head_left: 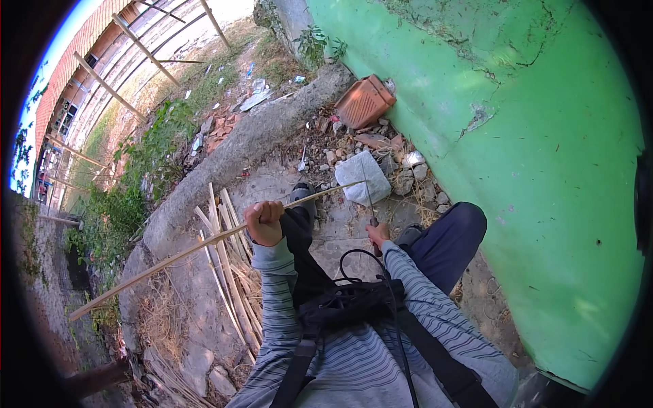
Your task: The person strips the outer bark from a length of bamboo using a knife while seated outdoors.
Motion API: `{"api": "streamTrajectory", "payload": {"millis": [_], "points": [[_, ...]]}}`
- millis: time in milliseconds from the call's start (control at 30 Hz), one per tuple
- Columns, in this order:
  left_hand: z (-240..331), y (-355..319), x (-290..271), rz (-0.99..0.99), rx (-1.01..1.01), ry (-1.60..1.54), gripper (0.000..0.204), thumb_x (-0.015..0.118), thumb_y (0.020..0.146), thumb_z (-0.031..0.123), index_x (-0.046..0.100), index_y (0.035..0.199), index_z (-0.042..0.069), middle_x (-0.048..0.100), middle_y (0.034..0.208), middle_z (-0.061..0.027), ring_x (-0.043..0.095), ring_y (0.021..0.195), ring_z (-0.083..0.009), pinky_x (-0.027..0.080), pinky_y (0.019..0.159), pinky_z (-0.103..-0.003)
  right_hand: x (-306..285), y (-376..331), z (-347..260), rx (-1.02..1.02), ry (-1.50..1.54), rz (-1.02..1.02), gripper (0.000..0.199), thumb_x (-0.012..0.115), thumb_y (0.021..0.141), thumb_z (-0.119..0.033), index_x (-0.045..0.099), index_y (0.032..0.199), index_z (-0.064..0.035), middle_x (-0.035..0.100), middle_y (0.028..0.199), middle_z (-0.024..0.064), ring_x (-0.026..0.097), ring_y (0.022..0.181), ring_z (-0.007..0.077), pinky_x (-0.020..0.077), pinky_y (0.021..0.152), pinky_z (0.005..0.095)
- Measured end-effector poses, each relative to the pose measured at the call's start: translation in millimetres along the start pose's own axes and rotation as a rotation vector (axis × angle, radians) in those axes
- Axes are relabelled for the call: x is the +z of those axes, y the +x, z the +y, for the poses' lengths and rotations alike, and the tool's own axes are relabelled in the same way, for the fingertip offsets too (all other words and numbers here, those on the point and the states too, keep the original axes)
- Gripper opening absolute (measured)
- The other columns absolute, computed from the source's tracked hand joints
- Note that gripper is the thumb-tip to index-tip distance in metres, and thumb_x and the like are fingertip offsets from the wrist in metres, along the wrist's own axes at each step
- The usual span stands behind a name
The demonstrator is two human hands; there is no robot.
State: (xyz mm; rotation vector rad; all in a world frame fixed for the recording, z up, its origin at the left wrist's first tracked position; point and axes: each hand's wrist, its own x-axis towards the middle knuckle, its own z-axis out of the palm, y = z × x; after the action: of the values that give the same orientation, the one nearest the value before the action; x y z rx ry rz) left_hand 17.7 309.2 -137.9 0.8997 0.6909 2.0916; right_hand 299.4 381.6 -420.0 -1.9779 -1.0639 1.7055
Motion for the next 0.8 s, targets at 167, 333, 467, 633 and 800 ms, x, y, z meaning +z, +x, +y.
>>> {"api": "streamTrajectory", "payload": {"millis": [167,333,467,633,800], "points": [[0,1,0,0.018,0.024,-0.004,0.046,0.044,0.094,0.023,0.021,0.055,0.015,0.019,0.05,0.0013,0.016,0.045,-0.0124,0.019,0.048,-0.034,-6,1,9,0.051,0.009,0.039,0.02,0.068,0.08,-0.017,0.06,0.071,-0.0013,0.054,0.053,0.0058,0.051,0.039,0.0146,0.0398,0.039,0.0341],[1,4,6,-0.073,-0.007,0.045,0.044,0.042,0.094,0.028,0.024,0.058,0.013,0.019,0.052,0.0002,0.019,0.048,-0.0131,0.021,0.05,-0.033,-2,7,5,-0.181,-0.203,0.158,0.025,0.069,0.077,-0.022,0.063,0.069,0.0018,0.061,0.057,0.0109,0.058,0.047,0.0224,0.0449,0.047,0.0383],[2,1,8,0.024,-0.012,0.058,0.045,0.039,0.098,0.033,0.025,0.06,0.013,0.021,0.053,-0.0002,0.021,0.05,-0.0135,0.022,0.051,-0.033,15,-32,-31,-0.554,-0.279,0.072,0.03,0.07,0.077,-0.027,0.065,0.072,0.0027,0.064,0.062,0.0156,0.065,0.059,0.0291,0.0484,0.058,0.0405],[-2,6,13,0.12,0.001,0.088,0.054,0.032,0.104,0.046,0.024,0.061,0.014,0.019,0.054,0.0011,0.019,0.052,-0.013,0.021,0.052,-0.032,23,-67,-63,-0.819,-0.258,-0.003,0.031,0.07,0.08,-0.028,0.065,0.074,0.0018,0.063,0.065,0.0185,0.063,0.06,0.0306,0.0472,0.06,0.0413],[-2,10,14,0.116,0.009,0.089,0.058,0.029,0.104,0.051,0.023,0.061,0.014,0.019,0.055,0.0012,0.018,0.053,-0.0125,0.019,0.053,-0.032,25,-76,-73,-0.872,-0.283,-0.104,0.032,0.07,0.082,-0.029,0.062,0.075,0.0008,0.061,0.066,0.0179,0.06,0.061,0.0324,0.0457,0.061,0.0419]]}}
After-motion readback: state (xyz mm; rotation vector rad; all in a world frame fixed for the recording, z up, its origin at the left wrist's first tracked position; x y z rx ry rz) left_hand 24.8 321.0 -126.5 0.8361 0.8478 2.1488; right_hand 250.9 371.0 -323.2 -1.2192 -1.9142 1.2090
